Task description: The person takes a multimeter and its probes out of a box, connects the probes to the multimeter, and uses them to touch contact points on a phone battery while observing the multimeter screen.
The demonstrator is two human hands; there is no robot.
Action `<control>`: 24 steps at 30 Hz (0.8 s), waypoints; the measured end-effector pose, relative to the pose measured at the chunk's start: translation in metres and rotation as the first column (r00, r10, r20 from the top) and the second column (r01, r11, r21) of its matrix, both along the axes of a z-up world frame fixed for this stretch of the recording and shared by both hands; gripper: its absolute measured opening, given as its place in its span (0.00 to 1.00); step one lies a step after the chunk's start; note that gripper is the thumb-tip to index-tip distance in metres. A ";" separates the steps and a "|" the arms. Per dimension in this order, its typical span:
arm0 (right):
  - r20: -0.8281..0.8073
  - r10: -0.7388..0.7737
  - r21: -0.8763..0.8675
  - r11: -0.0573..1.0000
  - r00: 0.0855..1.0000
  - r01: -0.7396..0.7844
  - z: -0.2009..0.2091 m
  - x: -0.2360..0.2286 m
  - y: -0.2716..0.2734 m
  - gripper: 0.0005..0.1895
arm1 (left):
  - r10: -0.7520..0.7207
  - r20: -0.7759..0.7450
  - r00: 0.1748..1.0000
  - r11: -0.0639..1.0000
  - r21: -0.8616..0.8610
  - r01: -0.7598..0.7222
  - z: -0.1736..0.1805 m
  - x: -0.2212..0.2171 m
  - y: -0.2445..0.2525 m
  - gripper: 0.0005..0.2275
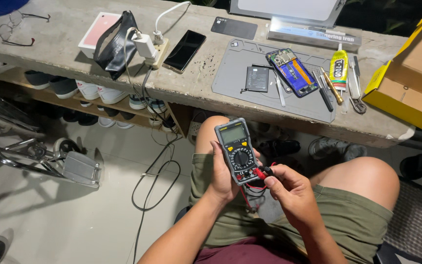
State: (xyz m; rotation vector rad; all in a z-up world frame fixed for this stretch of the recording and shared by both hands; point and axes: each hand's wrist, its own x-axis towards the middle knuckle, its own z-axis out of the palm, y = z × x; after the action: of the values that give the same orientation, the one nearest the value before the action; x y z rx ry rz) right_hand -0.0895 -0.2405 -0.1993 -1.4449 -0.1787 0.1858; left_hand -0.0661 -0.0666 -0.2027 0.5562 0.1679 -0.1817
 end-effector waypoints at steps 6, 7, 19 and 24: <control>0.039 0.031 0.017 0.999 0.999 -0.032 -0.003 -0.003 -0.004 0.06 | 0.105 0.025 0.994 0.994 -0.021 -0.104 -0.008 0.013 -0.006 0.41; -0.027 0.015 0.067 0.998 1.000 -0.013 -0.007 -0.003 -0.006 0.06 | 0.094 0.017 0.995 0.995 -0.043 -0.094 -0.011 0.013 -0.007 0.42; 0.038 0.036 0.092 0.995 0.999 -0.040 -0.012 0.002 -0.005 0.07 | 0.034 0.026 0.999 0.998 -0.052 -0.032 -0.013 0.006 -0.005 0.44; 0.023 0.013 0.125 0.992 1.000 -0.016 -0.018 0.002 -0.005 0.03 | 0.022 0.032 0.999 0.999 -0.029 -0.021 -0.009 0.004 -0.007 0.46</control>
State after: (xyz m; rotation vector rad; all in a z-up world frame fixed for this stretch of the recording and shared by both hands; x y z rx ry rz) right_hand -0.0870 -0.2454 -0.2172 -1.3216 -0.2150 0.1680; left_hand -0.0619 -0.0735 -0.2118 0.5281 0.1393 -0.1538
